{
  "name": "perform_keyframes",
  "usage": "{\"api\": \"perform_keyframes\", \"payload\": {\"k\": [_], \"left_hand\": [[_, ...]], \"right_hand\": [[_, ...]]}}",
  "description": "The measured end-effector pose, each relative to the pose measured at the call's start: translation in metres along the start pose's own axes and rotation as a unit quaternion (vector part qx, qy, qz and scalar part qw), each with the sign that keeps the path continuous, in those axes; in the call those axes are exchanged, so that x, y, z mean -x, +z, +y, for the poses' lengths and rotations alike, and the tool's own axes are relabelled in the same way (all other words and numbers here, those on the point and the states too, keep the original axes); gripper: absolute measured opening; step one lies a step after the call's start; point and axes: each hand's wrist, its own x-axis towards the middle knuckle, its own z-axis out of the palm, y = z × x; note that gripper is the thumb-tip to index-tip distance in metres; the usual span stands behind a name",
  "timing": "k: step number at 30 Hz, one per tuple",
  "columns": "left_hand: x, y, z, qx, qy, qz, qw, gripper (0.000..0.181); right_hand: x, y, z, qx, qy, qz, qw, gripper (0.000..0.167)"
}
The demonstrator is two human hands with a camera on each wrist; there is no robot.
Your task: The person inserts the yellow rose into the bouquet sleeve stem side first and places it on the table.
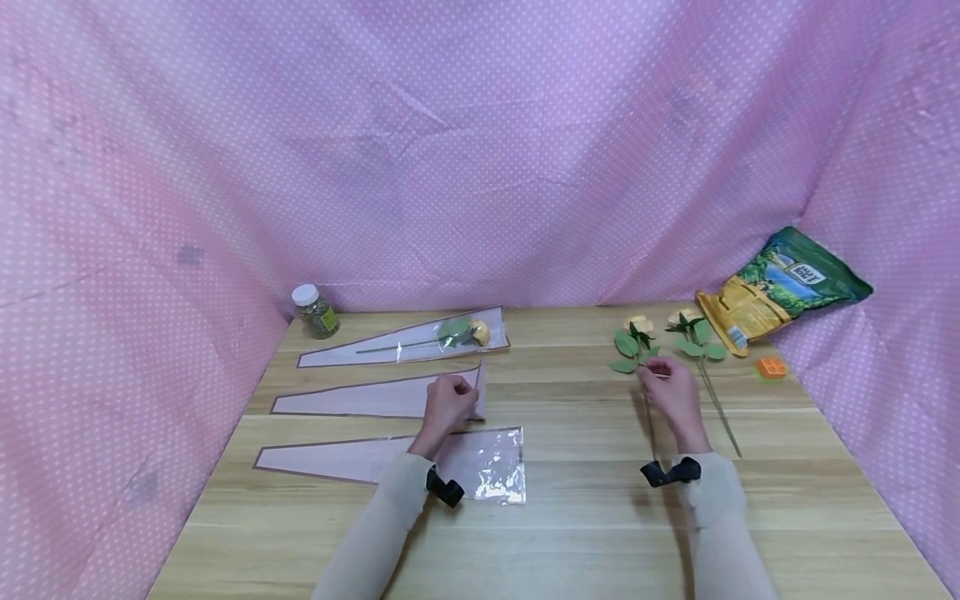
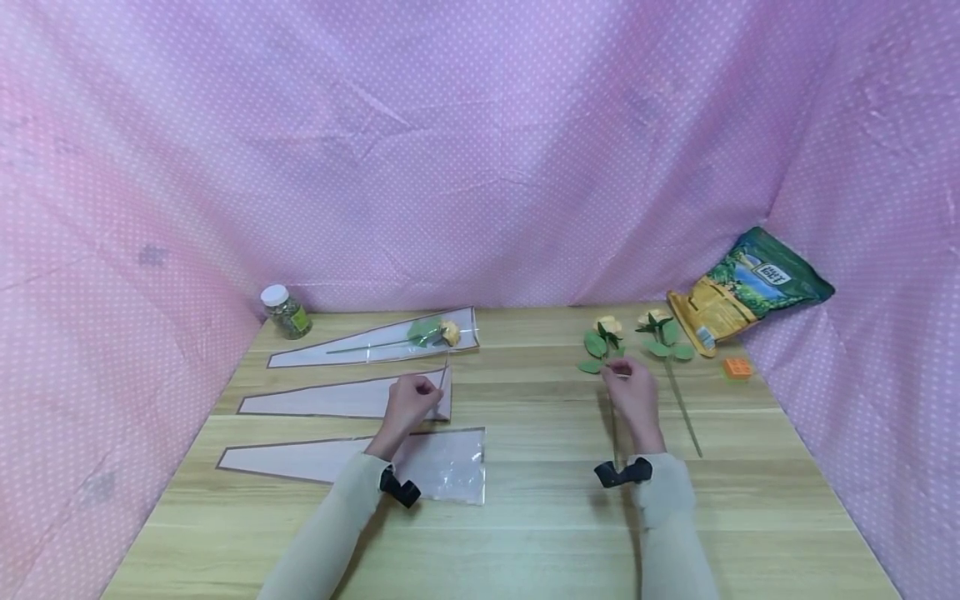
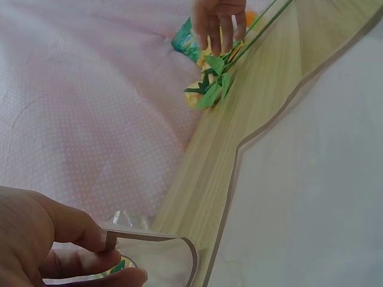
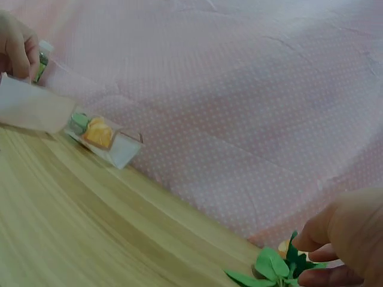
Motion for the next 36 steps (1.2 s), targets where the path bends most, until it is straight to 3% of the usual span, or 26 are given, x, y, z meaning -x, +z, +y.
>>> {"api": "perform_keyframes", "payload": {"k": [10, 12, 18, 25, 30, 36], "left_hand": [[-0.001, 0.001, -0.002, -0.013, 0.002, 0.005, 0.9999, 0.011], [-0.001, 0.001, -0.002, -0.012, -0.001, 0.004, 0.9999, 0.011], [-0.001, 0.002, -0.003, -0.011, -0.006, 0.001, 0.9999, 0.011], [-0.001, 0.001, -0.003, -0.007, -0.008, 0.0, 0.9999, 0.012], [0.0, 0.001, -0.002, -0.012, -0.003, 0.003, 0.9999, 0.013], [-0.001, 0.001, -0.002, -0.01, -0.006, 0.001, 0.9999, 0.013]], "right_hand": [[0.0, 0.0, 0.021, 0.092, -0.006, -0.038, 0.995, 0.042], [0.0, -0.001, 0.022, 0.11, -0.01, -0.038, 0.9932, 0.045], [-0.001, -0.003, 0.021, 0.167, -0.019, -0.058, 0.9841, 0.032], [0.0, -0.007, 0.014, 0.19, -0.004, -0.093, 0.9774, 0.044], [-0.001, -0.008, 0.015, 0.178, 0.008, -0.092, 0.9796, 0.045], [-0.003, -0.008, 0.019, 0.073, 0.054, -0.107, 0.9901, 0.048]]}}
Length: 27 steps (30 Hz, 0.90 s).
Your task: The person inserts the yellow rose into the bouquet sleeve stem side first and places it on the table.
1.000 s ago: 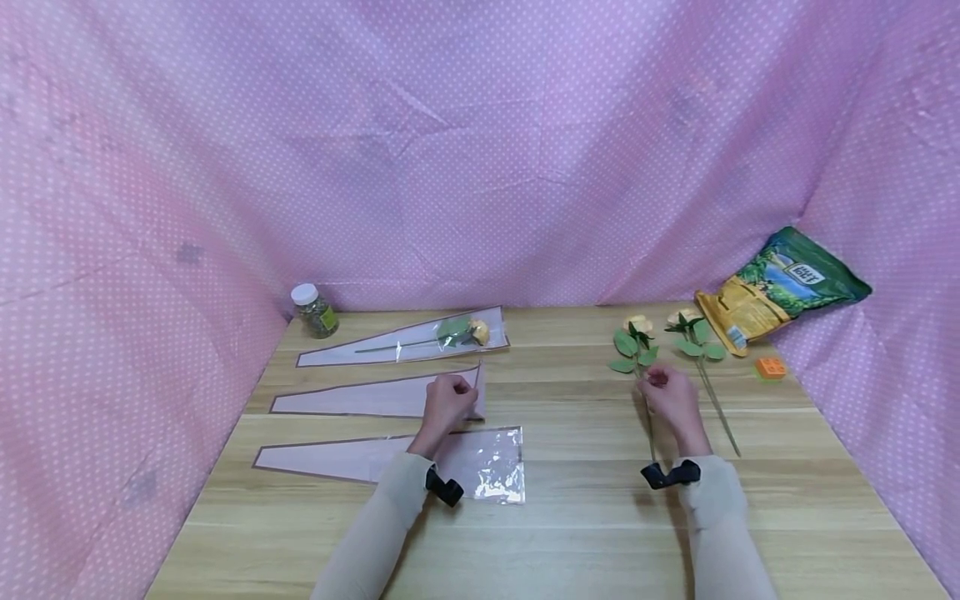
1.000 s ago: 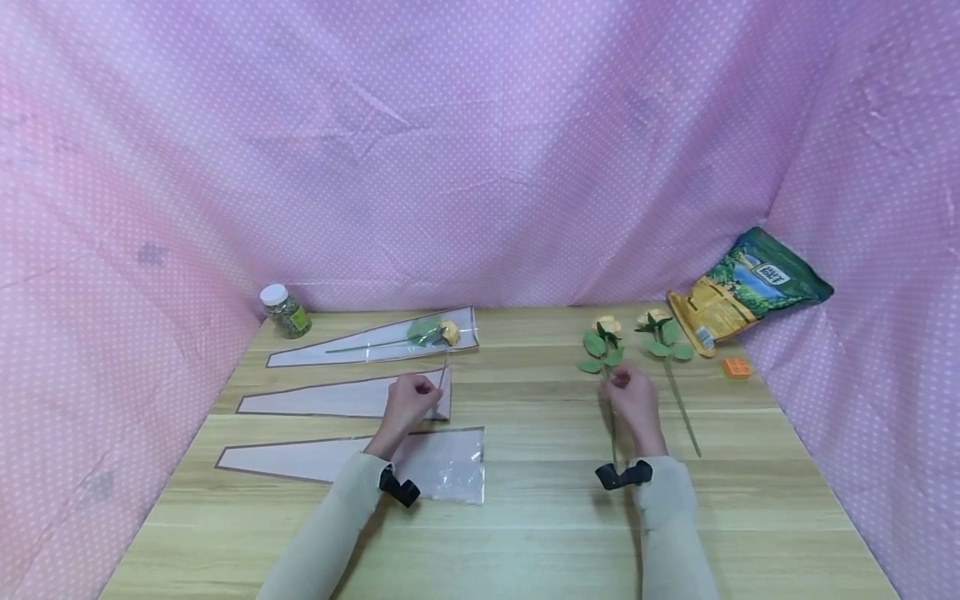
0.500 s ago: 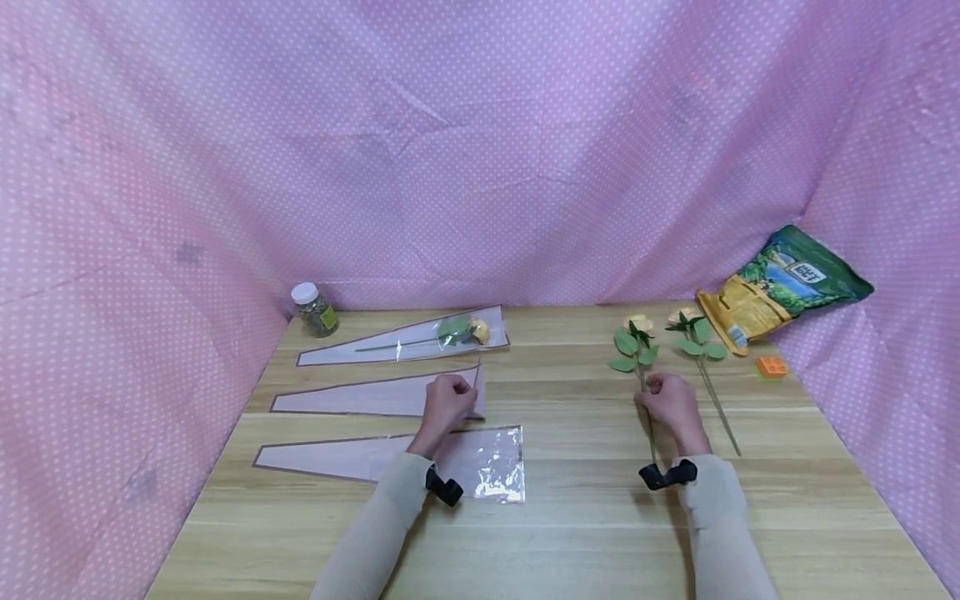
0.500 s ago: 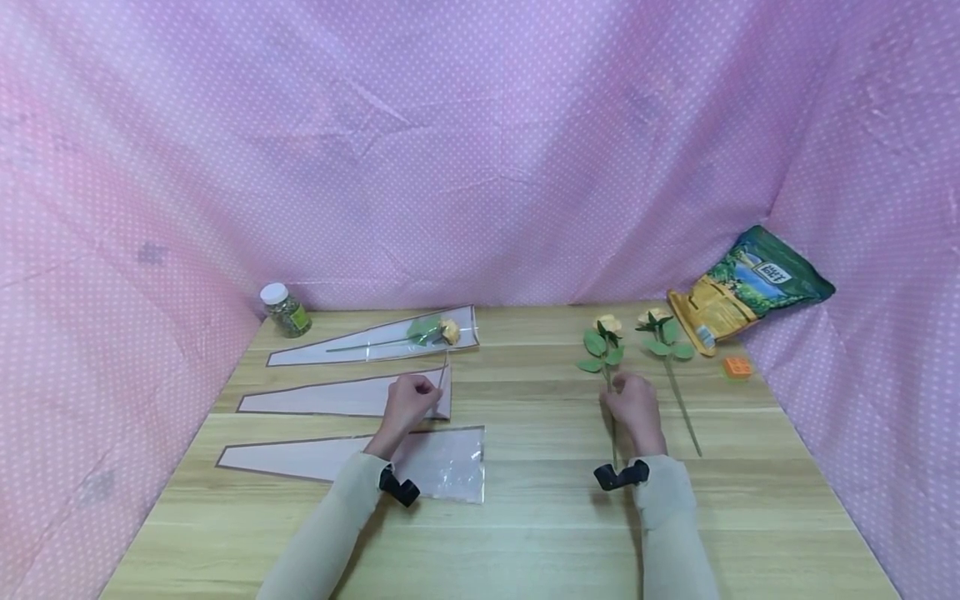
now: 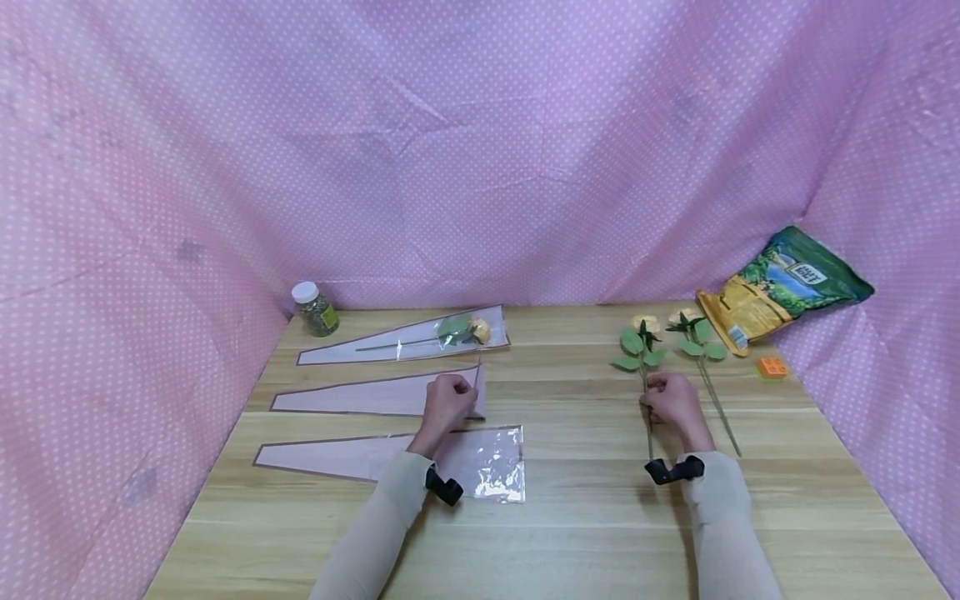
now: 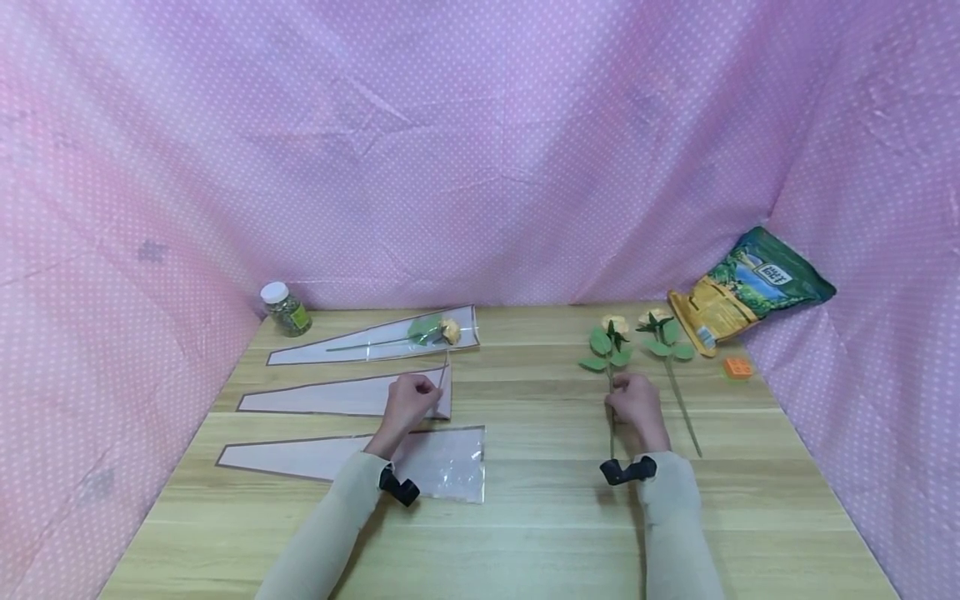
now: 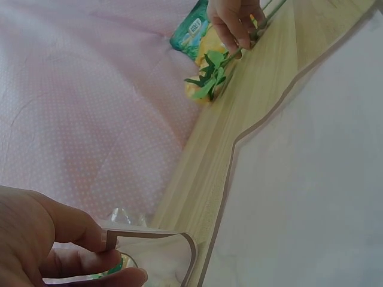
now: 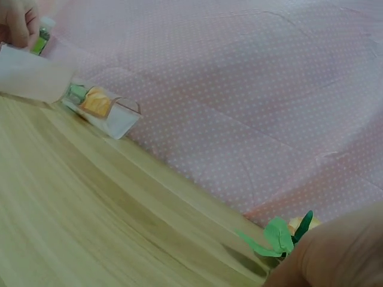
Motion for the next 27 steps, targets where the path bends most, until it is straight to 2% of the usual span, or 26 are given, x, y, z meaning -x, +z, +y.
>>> {"api": "perform_keyframes", "payload": {"k": [4, 10, 15, 20, 23, 27], "left_hand": [[0.0004, -0.0003, -0.0003, 0.004, -0.002, -0.006, 1.0, 0.013], [0.0008, -0.0004, -0.0013, 0.002, 0.009, -0.002, 1.0, 0.013], [0.0006, -0.0007, -0.0014, -0.001, 0.014, 0.001, 0.9999, 0.014], [0.0001, -0.0006, -0.0027, -0.002, 0.016, 0.002, 0.9999, 0.014], [0.0, -0.0004, -0.0032, -0.003, 0.02, 0.004, 0.9998, 0.014], [0.0001, -0.0002, -0.003, -0.001, 0.022, 0.007, 0.9997, 0.014]], "right_hand": [[0.0001, -0.0008, 0.0028, -0.068, 0.019, -0.019, 0.9974, 0.051], [0.0024, -0.0052, 0.0014, -0.153, 0.039, -0.053, 0.9861, 0.055], [0.0027, -0.0072, 0.0014, -0.208, 0.038, -0.066, 0.9752, 0.06], [0.002, -0.0069, 0.0021, -0.263, 0.027, -0.062, 0.9623, 0.06], [0.0025, -0.0074, 0.0017, -0.311, 0.021, -0.065, 0.948, 0.055], [0.0047, -0.0093, 0.0003, -0.39, 0.016, -0.08, 0.9172, 0.031]]}}
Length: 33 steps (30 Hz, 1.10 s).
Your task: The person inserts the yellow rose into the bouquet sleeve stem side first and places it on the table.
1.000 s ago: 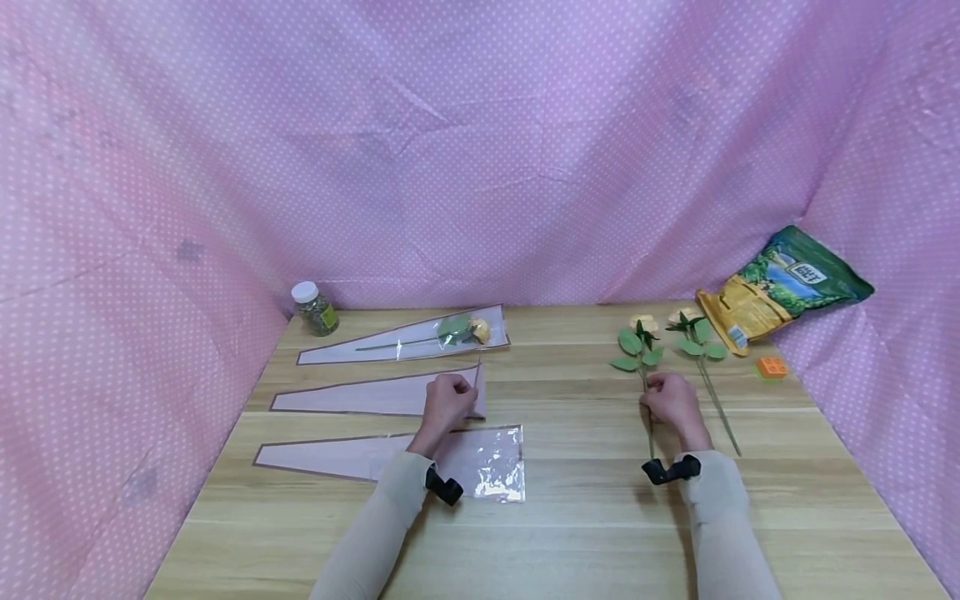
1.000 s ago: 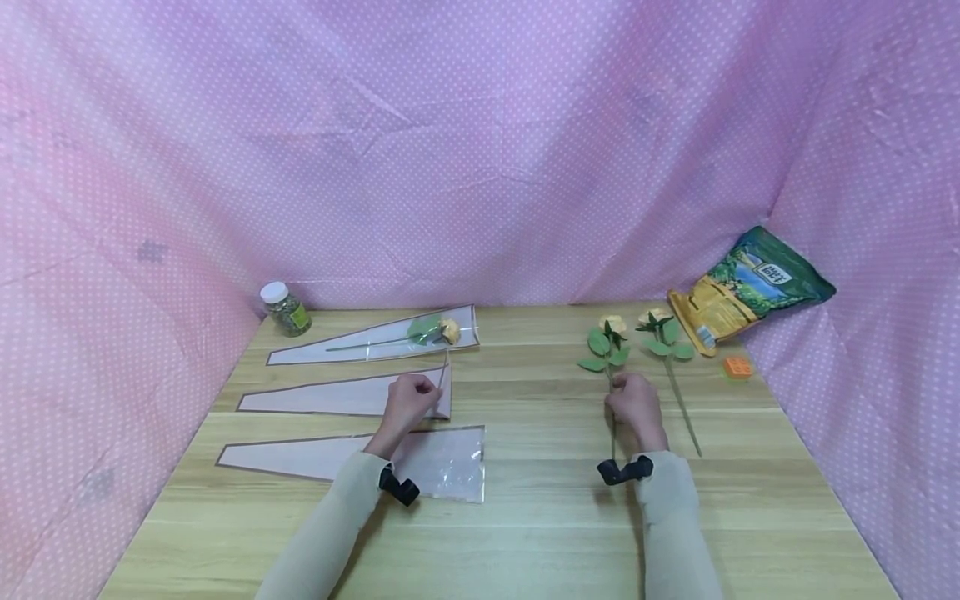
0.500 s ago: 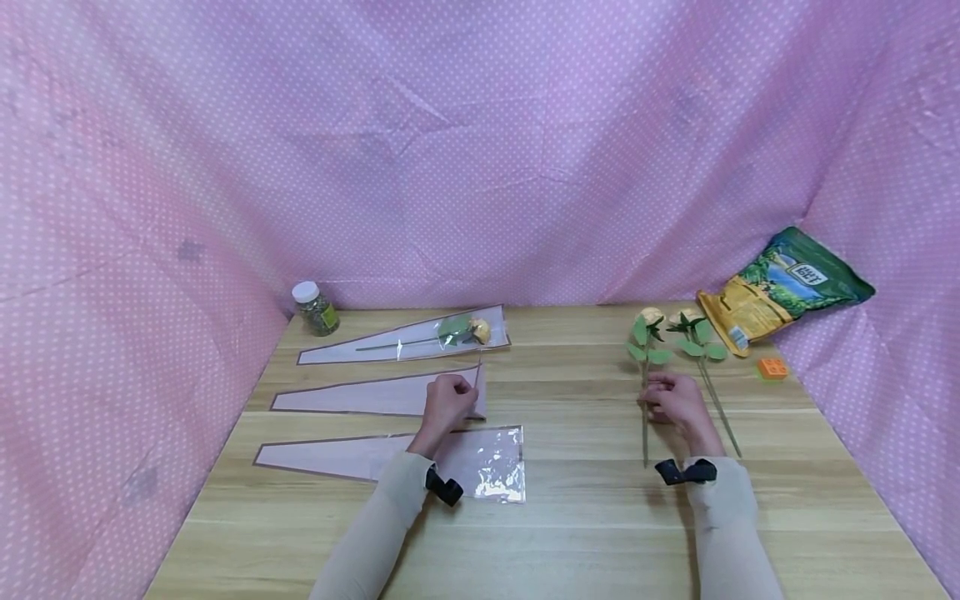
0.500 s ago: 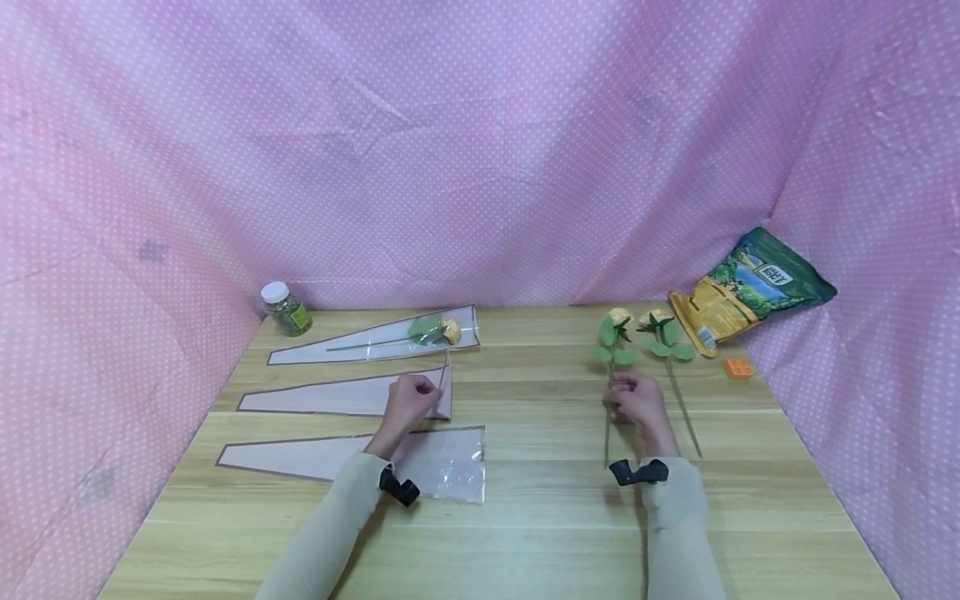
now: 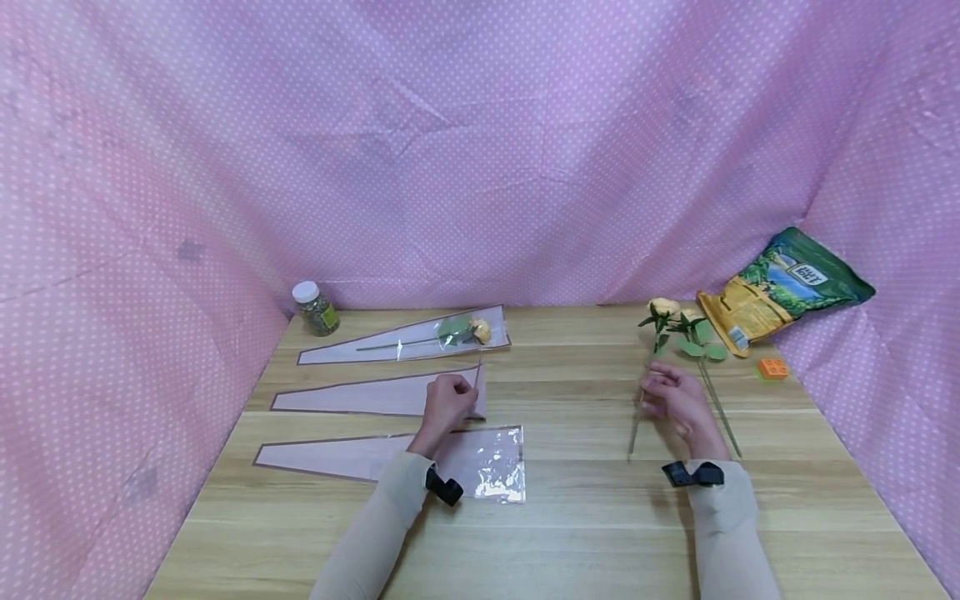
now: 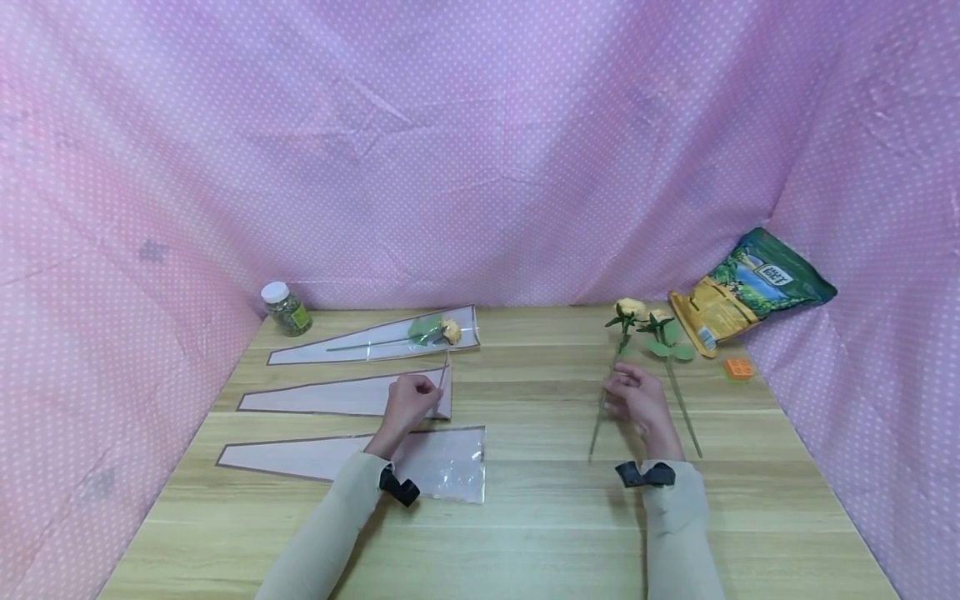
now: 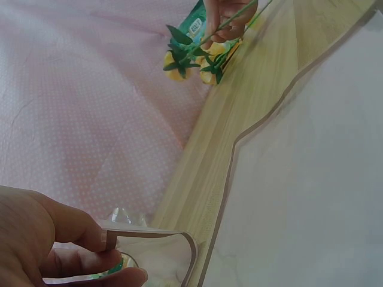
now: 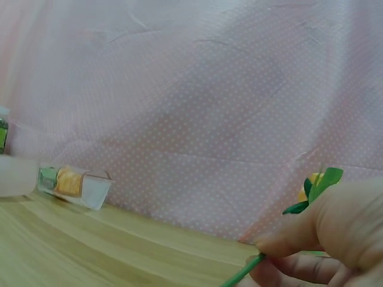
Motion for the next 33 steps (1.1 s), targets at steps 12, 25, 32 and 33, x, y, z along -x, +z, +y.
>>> {"api": "perform_keyframes", "payload": {"k": [12, 25, 32, 33], "left_hand": [[0.001, 0.0, 0.001, -0.007, 0.007, 0.003, 0.9999, 0.014], [0.0, 0.004, 0.002, -0.004, -0.004, 0.001, 1.0, 0.013], [0.0, 0.006, 0.002, -0.004, -0.003, -0.003, 1.0, 0.013], [0.0, 0.006, 0.002, -0.005, -0.002, -0.002, 1.0, 0.013]], "right_hand": [[0.003, 0.003, -0.004, -0.127, -0.016, -0.033, 0.9912, 0.025], [0.005, 0.034, -0.013, -0.253, -0.091, -0.014, 0.9631, 0.024], [-0.002, 0.064, -0.018, -0.243, -0.087, 0.046, 0.9651, 0.025], [-0.003, 0.069, -0.019, -0.24, -0.083, 0.054, 0.9656, 0.025]]}}
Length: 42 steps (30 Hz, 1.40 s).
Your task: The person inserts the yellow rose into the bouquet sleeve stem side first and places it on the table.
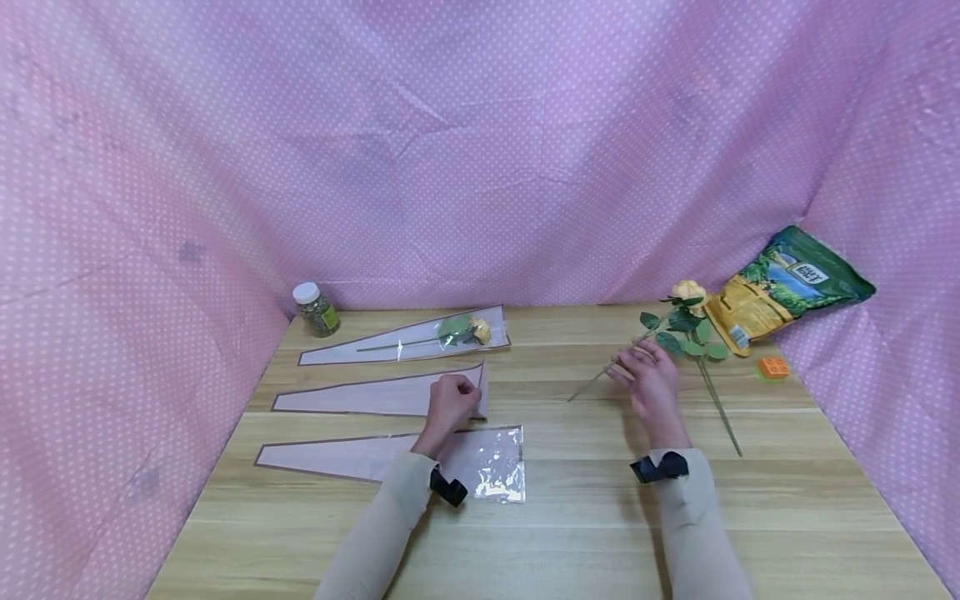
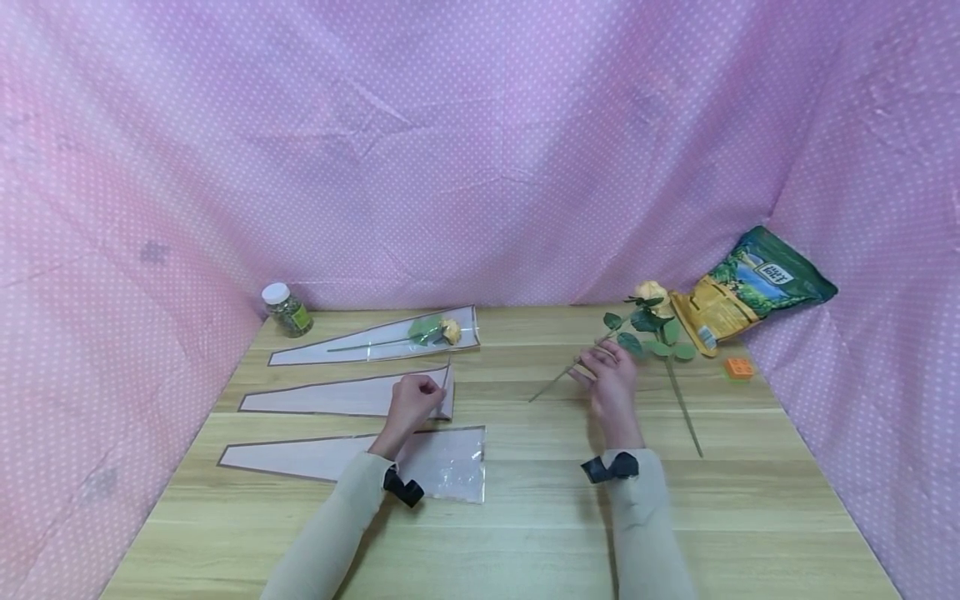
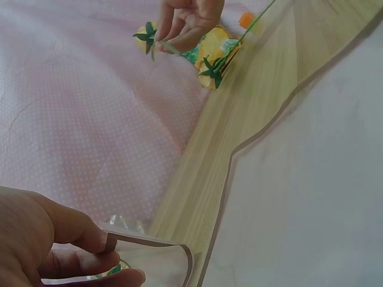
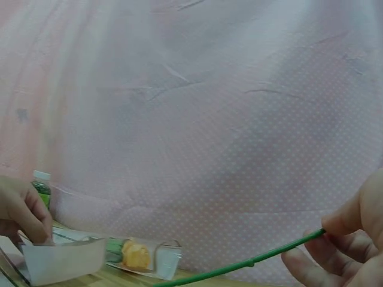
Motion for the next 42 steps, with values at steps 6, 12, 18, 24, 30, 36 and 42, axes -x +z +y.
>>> {"api": "perform_keyframes", "payload": {"k": [6, 12, 18, 24, 30, 36, 42], "left_hand": [[0.0, 0.0, 0.001, 0.003, -0.006, -0.007, 0.9999, 0.014], [0.001, 0.002, 0.002, 0.002, 0.005, -0.003, 1.0, 0.013], [0.002, 0.002, 0.004, 0.007, 0.01, 0.001, 0.9999, 0.014], [0.003, 0.003, 0.005, 0.001, 0.011, 0.001, 0.9999, 0.013], [0.004, 0.005, 0.007, -0.002, 0.022, 0.004, 0.9997, 0.013], [0.004, 0.008, 0.008, -0.001, 0.033, 0.006, 0.9994, 0.015], [0.003, 0.011, 0.008, -0.005, 0.044, 0.014, 0.9989, 0.016]], "right_hand": [[-0.002, 0.026, 0.011, 0.004, 0.001, 0.032, 0.9995, 0.024], [-0.003, 0.05, 0.028, 0.015, -0.026, 0.038, 0.9988, 0.025], [-0.003, 0.073, 0.049, 0.041, -0.053, 0.037, 0.9971, 0.026], [-0.002, 0.09, 0.067, 0.032, -0.072, 0.043, 0.996, 0.028], [0.0, 0.101, 0.077, 0.031, -0.091, 0.043, 0.9944, 0.032], [0.001, 0.103, 0.085, 0.039, -0.114, 0.037, 0.992, 0.03], [0.001, 0.103, 0.09, 0.058, -0.134, 0.032, 0.9887, 0.03]]}}
